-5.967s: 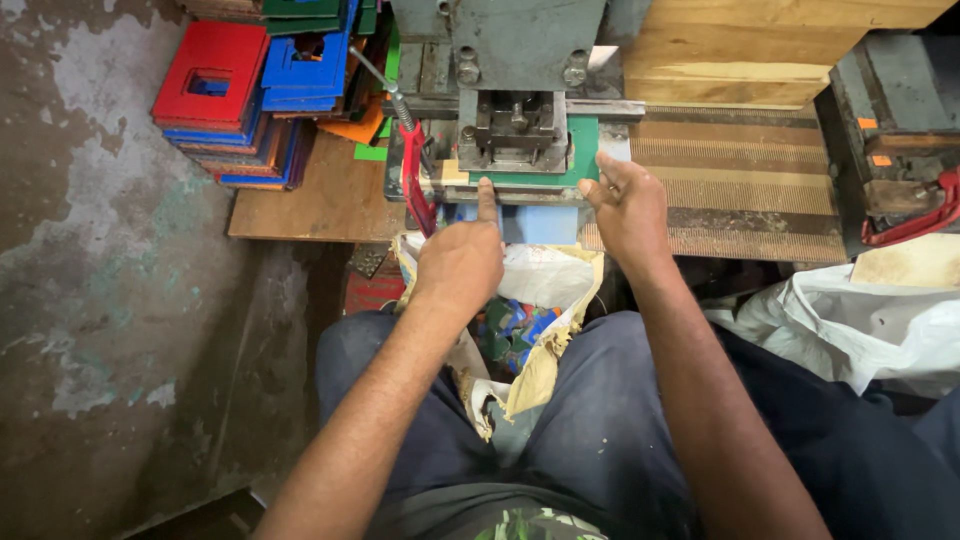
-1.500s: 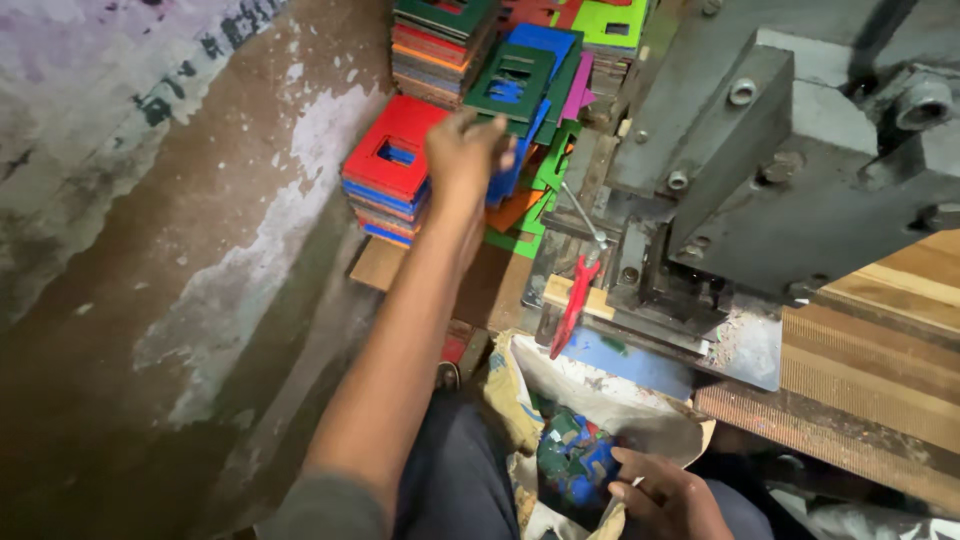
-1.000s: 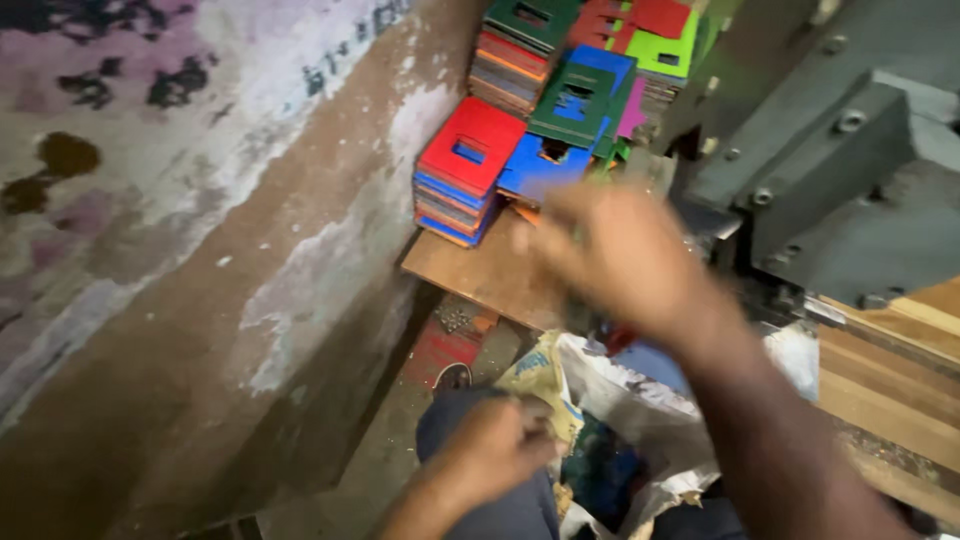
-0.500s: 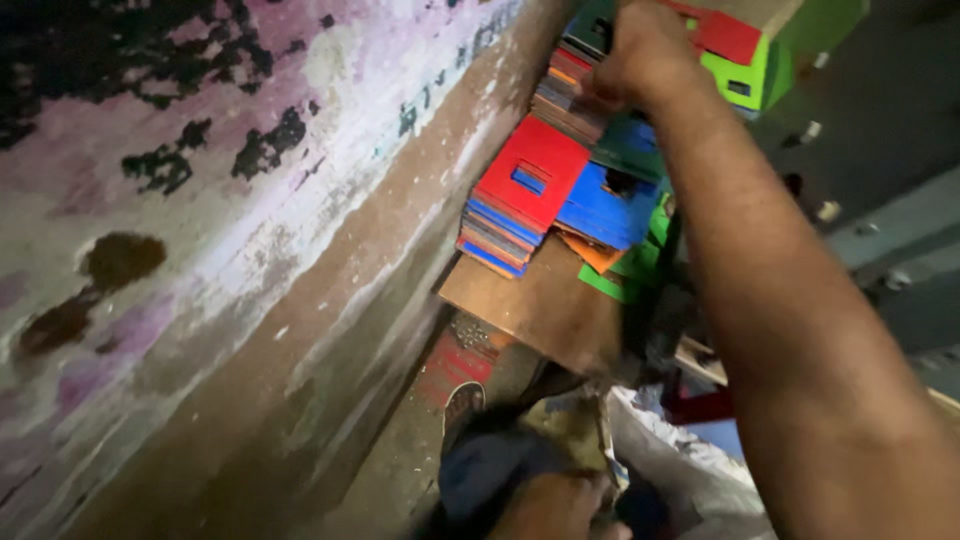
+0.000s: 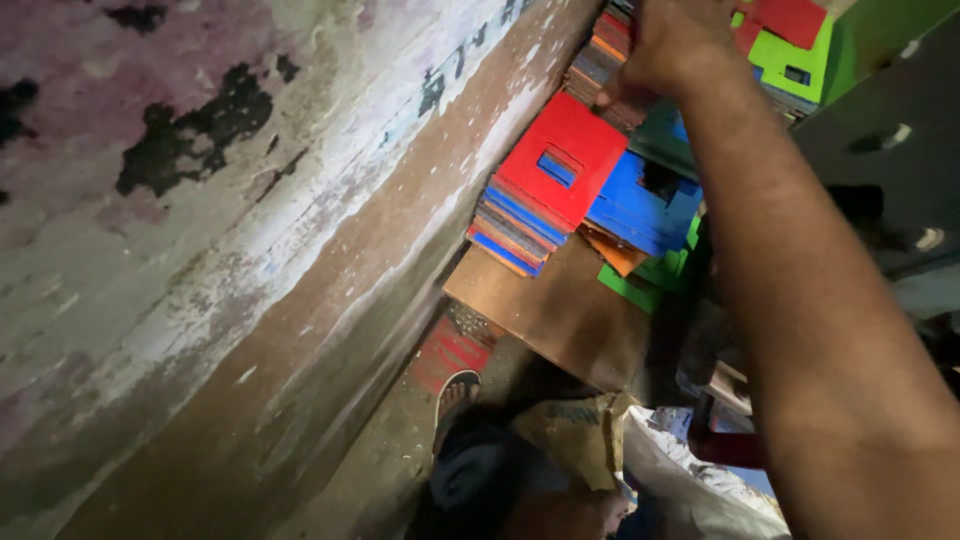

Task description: The person sits at a manual press machine and repeatedly places colored plastic sheets under the die, operates the press to punch a rectangular frame shape, then sets the punched frame on a stack and drops the scrap pieces into a bag between their legs. They handle blue, green, orange, and pink sheets one at a time, building stacks of finished frames.

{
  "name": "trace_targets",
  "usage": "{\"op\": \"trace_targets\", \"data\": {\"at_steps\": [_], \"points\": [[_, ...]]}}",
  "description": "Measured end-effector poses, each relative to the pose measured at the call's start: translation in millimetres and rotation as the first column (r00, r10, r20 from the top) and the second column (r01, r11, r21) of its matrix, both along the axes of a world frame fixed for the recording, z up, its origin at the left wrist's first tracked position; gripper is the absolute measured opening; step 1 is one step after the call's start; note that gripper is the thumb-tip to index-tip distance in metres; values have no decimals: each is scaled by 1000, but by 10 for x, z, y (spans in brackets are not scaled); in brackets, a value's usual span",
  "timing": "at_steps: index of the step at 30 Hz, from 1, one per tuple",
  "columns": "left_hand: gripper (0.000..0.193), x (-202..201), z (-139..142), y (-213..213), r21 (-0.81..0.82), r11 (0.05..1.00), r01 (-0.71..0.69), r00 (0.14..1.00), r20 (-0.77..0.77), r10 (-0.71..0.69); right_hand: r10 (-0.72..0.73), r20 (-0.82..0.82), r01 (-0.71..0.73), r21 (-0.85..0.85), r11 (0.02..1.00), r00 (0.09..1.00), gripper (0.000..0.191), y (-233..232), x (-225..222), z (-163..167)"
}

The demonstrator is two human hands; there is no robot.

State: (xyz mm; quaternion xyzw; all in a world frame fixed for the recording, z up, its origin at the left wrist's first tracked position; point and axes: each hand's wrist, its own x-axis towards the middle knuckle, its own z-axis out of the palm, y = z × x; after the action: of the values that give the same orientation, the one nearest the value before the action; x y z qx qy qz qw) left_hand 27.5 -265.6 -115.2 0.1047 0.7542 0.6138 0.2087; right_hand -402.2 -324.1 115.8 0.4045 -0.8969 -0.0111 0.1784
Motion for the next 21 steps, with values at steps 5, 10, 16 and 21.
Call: {"op": "trace_targets", "data": {"at_steps": [5, 10, 16, 21], "points": [[58, 8, -64, 28, 39, 999, -9, 1000, 11, 9, -98, 48, 95, 60, 994, 994, 78, -12, -45, -80], [62, -4, -34, 26, 78, 997, -28, 1000, 5, 28, -16, 2, 16, -23, 1000, 1000, 81, -27, -71, -125], [63, 96, 221, -170, 101, 991, -84, 996, -21, 87, -70, -43, 71, 16, 997, 997, 69, -50, -11, -165], [57, 68, 409, -198, 61, 984, -168, 985, -35, 170, -3, -47, 3, -13, 1000, 999, 98, 21, 171, -67]]}}
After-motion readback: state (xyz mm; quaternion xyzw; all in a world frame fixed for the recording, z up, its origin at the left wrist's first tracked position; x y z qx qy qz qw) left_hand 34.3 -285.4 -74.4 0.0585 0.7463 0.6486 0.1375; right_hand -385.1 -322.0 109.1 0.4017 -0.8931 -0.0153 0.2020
